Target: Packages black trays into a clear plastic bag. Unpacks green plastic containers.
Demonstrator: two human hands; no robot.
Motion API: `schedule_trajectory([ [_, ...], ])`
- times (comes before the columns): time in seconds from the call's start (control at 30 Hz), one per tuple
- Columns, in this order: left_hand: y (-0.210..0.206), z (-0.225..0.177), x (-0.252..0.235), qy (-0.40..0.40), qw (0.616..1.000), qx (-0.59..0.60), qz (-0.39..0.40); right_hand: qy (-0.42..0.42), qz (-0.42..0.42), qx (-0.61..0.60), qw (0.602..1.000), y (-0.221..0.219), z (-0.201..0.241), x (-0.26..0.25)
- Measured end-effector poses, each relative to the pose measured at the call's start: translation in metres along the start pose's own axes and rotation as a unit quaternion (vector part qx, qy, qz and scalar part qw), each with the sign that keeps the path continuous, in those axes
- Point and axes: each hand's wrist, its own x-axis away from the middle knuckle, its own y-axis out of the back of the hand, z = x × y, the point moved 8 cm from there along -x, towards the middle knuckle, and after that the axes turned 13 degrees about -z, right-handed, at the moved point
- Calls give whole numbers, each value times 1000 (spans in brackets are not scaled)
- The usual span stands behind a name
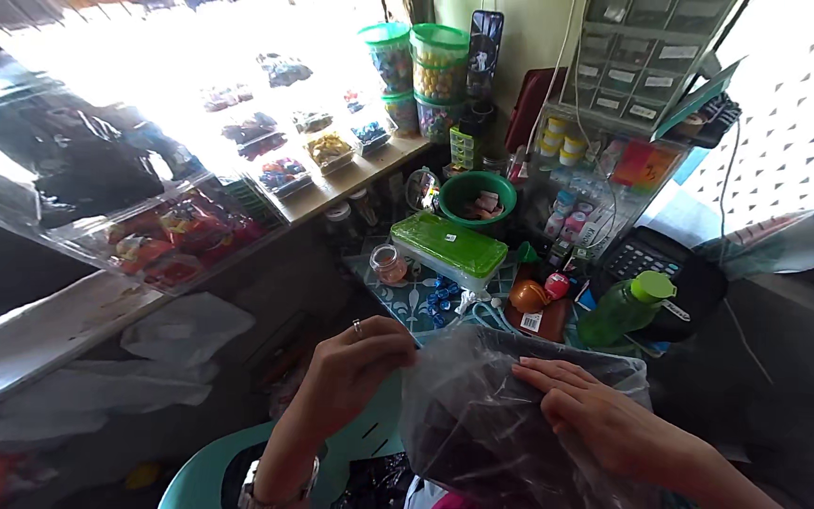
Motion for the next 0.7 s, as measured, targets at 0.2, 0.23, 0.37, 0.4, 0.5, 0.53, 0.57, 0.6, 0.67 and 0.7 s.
schedule_trajectory([
  [0.2, -69, -38, 0, -94, 962, 167, 196, 21, 51, 32, 998, -6, 10, -9],
  [0.23, -85, -45, 1, -117, 947, 179, 238, 28, 65, 33, 997, -7, 12, -10],
  [0.37, -134, -63, 12, -173, 879, 217, 388, 34, 89, -1, 995, -12, 15, -8],
  [0.4, -141, -66, 14, -175, 865, 219, 416, 34, 78, -8, 996, -13, 14, -6],
  [0.5, -145, -68, 15, -177, 851, 212, 446, 28, 53, -29, 998, -13, 8, -5],
  [0.53, -142, -65, 13, -177, 861, 204, 432, 24, 32, -37, 999, -9, 7, -5],
  [0.57, -137, -61, 10, -174, 876, 197, 404, 20, -7, -45, 999, -2, 6, -4],
  [0.6, -131, -55, 6, -165, 894, 189, 371, 15, -51, -49, 997, 6, 5, -2],
  [0.67, -121, -38, 1, -137, 924, 170, 314, 13, -135, -34, 990, 21, 2, 2],
  [0.7, -119, -30, 2, -117, 933, 167, 295, 23, -167, -29, 985, 26, 4, 3],
])
